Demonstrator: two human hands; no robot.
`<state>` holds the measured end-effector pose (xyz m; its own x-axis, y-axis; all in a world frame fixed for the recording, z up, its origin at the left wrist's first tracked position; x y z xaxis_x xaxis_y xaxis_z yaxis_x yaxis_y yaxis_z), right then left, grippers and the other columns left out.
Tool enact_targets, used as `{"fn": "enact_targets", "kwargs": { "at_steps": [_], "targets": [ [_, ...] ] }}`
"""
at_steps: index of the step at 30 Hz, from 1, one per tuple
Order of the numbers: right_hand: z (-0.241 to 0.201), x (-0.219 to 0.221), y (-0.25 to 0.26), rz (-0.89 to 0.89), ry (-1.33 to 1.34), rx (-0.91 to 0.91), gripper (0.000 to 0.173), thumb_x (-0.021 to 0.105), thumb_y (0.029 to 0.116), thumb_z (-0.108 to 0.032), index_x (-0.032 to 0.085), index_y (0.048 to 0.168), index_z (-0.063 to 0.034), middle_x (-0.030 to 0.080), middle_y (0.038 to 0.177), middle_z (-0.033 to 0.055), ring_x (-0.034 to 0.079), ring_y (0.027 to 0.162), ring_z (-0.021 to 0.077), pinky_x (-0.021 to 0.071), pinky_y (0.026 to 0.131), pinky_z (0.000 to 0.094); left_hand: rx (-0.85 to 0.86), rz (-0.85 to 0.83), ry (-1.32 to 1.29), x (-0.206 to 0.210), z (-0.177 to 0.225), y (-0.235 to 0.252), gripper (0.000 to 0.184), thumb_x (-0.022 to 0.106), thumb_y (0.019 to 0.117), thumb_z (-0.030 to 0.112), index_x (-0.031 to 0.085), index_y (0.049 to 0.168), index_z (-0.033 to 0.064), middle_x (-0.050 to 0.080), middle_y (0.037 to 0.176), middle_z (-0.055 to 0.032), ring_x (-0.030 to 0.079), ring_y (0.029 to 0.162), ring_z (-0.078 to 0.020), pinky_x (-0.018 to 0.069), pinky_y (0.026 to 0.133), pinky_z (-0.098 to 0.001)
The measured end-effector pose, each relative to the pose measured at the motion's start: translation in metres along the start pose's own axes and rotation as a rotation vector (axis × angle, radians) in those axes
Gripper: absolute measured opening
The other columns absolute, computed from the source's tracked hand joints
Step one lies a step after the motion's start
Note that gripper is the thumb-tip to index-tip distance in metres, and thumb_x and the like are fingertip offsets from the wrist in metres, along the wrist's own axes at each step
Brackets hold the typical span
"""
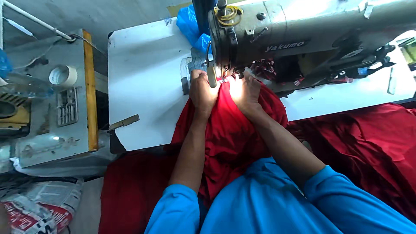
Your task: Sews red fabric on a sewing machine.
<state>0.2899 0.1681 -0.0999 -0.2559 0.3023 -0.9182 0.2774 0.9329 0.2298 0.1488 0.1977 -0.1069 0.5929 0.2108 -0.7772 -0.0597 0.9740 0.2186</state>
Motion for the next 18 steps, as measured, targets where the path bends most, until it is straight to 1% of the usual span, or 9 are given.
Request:
{"fn": "enact_targets", "kwargs": {
  "at_steps": [4,8,9,11,14,16,18],
  "targets": [
    [0.0009,0.0004,0.0007,0.026,0.012,-0.007,0.031,0.06,0.0997,-0.03,0.073,0.111,-0.0045,0.072,0.111,0.0164,0.072,0.093,0.0345,0.0544,0.069,0.0534,-0.014,0.001,0.016,0.0007,0.0007,0.0,0.029,0.075,0.081,0.032,0.068,0.091,0.0063,0.062,0.121,-0.0096,0.065,0.104,-0.0241,0.0563,0.082,-0.0464],
    [0.0004,-0.0001,0.0002,0.043,0.017,0.001,0.029,0.06,0.0995,-0.03,0.073,0.106,-0.0051,0.073,0.105,0.0171,0.072,0.091,0.0352,0.054,0.068,0.0542,-0.011,0.014,0.021,0.0013,0.0019,-0.0009,0.029,0.076,0.0802,0.031,0.068,0.092,0.0057,0.062,0.122,-0.0104,0.065,0.107,-0.0246,0.0563,0.084,-0.0462],
    [0.0001,-0.0004,0.0002,0.042,0.014,0.004,0.029,0.06,0.0994,-0.03,0.073,0.107,-0.005,0.073,0.106,0.0173,0.072,0.091,0.0356,0.0538,0.068,0.0544,-0.011,0.023,0.024,0.0013,0.0023,-0.0012,0.029,0.076,0.0798,0.031,0.068,0.091,0.006,0.062,0.122,-0.0102,0.065,0.106,-0.0245,0.0566,0.083,-0.0461],
    [-0.0009,-0.0005,0.0,0.014,-0.001,0.011,0.03,0.059,0.1004,-0.03,0.072,0.111,-0.0044,0.072,0.11,0.0182,0.071,0.095,0.0364,0.0532,0.071,0.0548,-0.016,0.037,0.029,0.0014,0.0028,-0.0018,0.027,0.075,0.0793,0.032,0.068,0.089,0.0077,0.063,0.121,-0.009,0.065,0.106,-0.0236,0.0567,0.082,-0.0456],
    [-0.0009,0.0021,0.001,-0.012,-0.03,0.009,0.034,0.056,0.102,-0.032,0.071,0.114,-0.0044,0.071,0.112,0.0183,0.071,0.095,0.0361,0.0536,0.07,0.0552,-0.023,0.032,0.039,0.0011,0.0041,-0.002,0.03,0.076,0.0801,0.032,0.069,0.093,0.007,0.062,0.123,-0.0097,0.065,0.107,-0.0243,0.0571,0.082,-0.0464],
    [-0.0012,0.0015,0.0014,-0.028,-0.022,0.014,0.033,0.056,0.1019,-0.031,0.071,0.115,-0.0043,0.071,0.114,0.0182,0.071,0.095,0.0361,0.0533,0.07,0.0549,-0.026,0.033,0.045,0.0007,0.0049,-0.0023,0.031,0.076,0.0803,0.032,0.069,0.096,0.0055,0.062,0.123,-0.0105,0.066,0.106,-0.0251,0.057,0.082,-0.0464],
    [-0.0012,0.0,0.0014,-0.026,-0.013,0.014,0.033,0.056,0.1017,-0.031,0.071,0.115,-0.0043,0.071,0.114,0.0183,0.071,0.095,0.0362,0.0535,0.07,0.0544,-0.034,0.019,0.05,0.0004,0.0055,-0.0019,0.031,0.076,0.0803,0.032,0.069,0.095,0.0056,0.062,0.123,-0.0112,0.065,0.106,-0.0257,0.057,0.082,-0.0469]
  ]
}}
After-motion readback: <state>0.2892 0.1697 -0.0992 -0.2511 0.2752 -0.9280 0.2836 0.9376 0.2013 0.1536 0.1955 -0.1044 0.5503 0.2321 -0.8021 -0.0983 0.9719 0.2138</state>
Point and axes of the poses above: each hand's wrist, its own y-axis towards the middle knuckle, its own x-axis out of the palm, z = x × y, the point moved 3 cm from there along y, towards the middle knuckle
